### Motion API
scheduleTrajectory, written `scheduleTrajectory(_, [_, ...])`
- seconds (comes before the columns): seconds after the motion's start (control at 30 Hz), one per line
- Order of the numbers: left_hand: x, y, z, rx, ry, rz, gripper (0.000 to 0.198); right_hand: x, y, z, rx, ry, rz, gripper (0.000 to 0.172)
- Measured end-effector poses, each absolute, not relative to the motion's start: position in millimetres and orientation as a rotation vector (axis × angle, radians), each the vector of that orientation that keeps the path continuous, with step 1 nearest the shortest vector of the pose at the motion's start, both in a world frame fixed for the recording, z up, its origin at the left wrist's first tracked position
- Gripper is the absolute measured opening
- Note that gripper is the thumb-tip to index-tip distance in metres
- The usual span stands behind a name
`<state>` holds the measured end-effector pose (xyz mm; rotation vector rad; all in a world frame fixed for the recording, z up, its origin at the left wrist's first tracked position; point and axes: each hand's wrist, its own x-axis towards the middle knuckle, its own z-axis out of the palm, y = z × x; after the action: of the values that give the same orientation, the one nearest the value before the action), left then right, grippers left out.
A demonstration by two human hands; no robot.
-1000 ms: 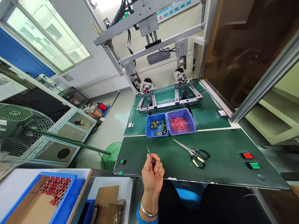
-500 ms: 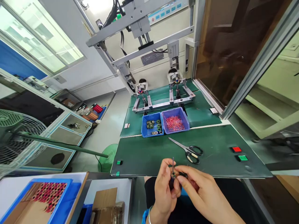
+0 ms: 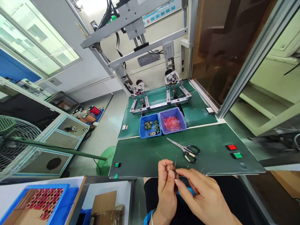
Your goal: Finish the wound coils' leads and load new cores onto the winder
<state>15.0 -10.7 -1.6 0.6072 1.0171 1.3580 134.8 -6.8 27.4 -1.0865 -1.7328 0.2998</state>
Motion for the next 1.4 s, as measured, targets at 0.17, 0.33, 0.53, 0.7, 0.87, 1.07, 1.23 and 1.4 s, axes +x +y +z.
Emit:
scheduleTrajectory(0.17, [13,-13,2,0.573,0.965,1.320,0.033,135,-5,26,-1.073,-1.734,0.345,0.013])
scheduleTrajectory(0.33, [17,-11,1,0.531,0.838,1.336,0.028,137,-3,24,-1.033,-1.725,0.474,0.016])
scheduleTrajectory(0.53, [22,-7,2,0.381,0.686,1.220,0.027,139,-8,20,-0.997,-1.654,0.778,0.018])
scheduleTrajectory(0.7, [12,0,5,0.264,0.595,1.253,0.024,142,-23,7,-0.968,-1.503,0.923,0.029])
scheduleTrajectory(0.87, [5,4,4,0.359,0.598,1.259,0.023,146,-22,2,-1.137,-1.344,0.867,0.024])
scheduleTrajectory(1.07, [18,-3,0,0.485,0.747,1.323,0.033,134,-10,23,-1.119,-1.654,0.479,0.033])
scheduleTrajectory(1.23, [19,-5,0,0.484,0.871,1.408,0.038,125,-10,24,-1.092,-1.677,0.461,0.018])
scheduleTrajectory(1.4, [17,-4,-2,0.449,0.753,1.290,0.034,129,-9,15,-1.037,-1.702,0.534,0.019])
